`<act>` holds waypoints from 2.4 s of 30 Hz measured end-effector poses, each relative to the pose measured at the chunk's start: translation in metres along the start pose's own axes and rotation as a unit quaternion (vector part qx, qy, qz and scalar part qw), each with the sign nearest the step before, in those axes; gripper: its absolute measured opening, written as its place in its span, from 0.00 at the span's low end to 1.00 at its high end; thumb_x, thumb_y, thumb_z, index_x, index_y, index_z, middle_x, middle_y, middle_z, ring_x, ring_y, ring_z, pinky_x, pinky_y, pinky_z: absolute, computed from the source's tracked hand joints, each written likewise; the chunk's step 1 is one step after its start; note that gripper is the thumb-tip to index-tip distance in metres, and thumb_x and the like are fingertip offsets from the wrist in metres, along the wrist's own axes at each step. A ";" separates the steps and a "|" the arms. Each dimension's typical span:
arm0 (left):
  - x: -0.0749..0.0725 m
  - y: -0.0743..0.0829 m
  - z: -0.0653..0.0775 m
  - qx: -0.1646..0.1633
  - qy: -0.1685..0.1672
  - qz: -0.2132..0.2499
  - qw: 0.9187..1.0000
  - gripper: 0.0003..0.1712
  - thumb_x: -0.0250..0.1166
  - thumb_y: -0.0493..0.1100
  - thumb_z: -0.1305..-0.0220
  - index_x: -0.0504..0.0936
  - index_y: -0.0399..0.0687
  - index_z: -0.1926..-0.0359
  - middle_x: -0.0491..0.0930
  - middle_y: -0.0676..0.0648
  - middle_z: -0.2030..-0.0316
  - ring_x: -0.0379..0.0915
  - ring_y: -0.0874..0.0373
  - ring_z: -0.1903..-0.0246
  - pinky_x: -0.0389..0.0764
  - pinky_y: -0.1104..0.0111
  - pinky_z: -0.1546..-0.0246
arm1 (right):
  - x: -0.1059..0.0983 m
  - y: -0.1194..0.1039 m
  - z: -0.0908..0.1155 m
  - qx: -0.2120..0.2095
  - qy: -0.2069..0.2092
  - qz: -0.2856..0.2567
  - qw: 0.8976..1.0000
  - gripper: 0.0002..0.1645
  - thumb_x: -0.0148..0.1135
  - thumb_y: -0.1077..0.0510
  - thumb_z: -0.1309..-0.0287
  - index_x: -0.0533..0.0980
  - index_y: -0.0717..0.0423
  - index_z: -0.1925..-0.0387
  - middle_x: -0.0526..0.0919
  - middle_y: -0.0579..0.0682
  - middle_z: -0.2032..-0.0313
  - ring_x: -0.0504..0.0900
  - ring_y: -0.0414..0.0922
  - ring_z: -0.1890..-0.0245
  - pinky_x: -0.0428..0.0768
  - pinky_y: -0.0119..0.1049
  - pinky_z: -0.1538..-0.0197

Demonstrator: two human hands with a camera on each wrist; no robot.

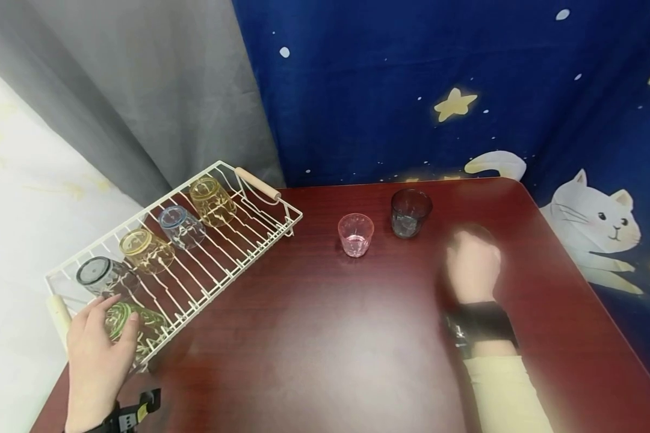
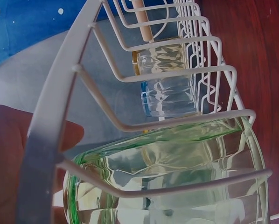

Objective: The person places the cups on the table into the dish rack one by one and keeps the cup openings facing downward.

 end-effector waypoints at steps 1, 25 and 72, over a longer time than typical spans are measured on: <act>0.000 0.000 0.000 0.000 0.000 0.001 1.000 0.25 0.59 0.36 0.38 0.70 0.28 0.41 0.61 0.28 0.34 0.51 0.30 0.32 0.52 0.39 0.31 | 0.000 0.000 0.000 -0.001 0.004 -0.001 1.000 0.12 0.64 0.66 0.51 0.79 0.67 0.62 0.83 0.67 0.68 0.79 0.67 0.65 0.70 0.61 0.56; -0.005 0.020 -0.009 0.055 0.042 0.026 0.997 0.24 0.60 0.37 0.38 0.74 0.32 0.42 0.65 0.32 0.34 0.56 0.34 0.32 0.54 0.43 0.30 | -0.023 -0.030 0.001 0.021 0.026 -0.046 0.998 0.15 0.63 0.63 0.43 0.79 0.68 0.56 0.84 0.67 0.66 0.80 0.64 0.63 0.71 0.59 0.58; 0.064 0.111 -0.003 0.257 -0.073 0.109 0.957 0.21 0.62 0.39 0.37 0.77 0.45 0.42 0.77 0.46 0.41 0.72 0.53 0.39 0.72 0.58 0.37 | -0.035 -0.138 0.048 -0.032 0.102 -0.308 0.945 0.13 0.67 0.65 0.45 0.82 0.57 0.56 0.83 0.52 0.73 0.73 0.19 0.69 0.68 0.14 0.69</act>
Point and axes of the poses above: each hand's wrist, its own z-axis away from the middle knuckle, its own x-axis out of the palm, y = z × x, the point moved 1 cm from there along -z, towards the middle knuckle
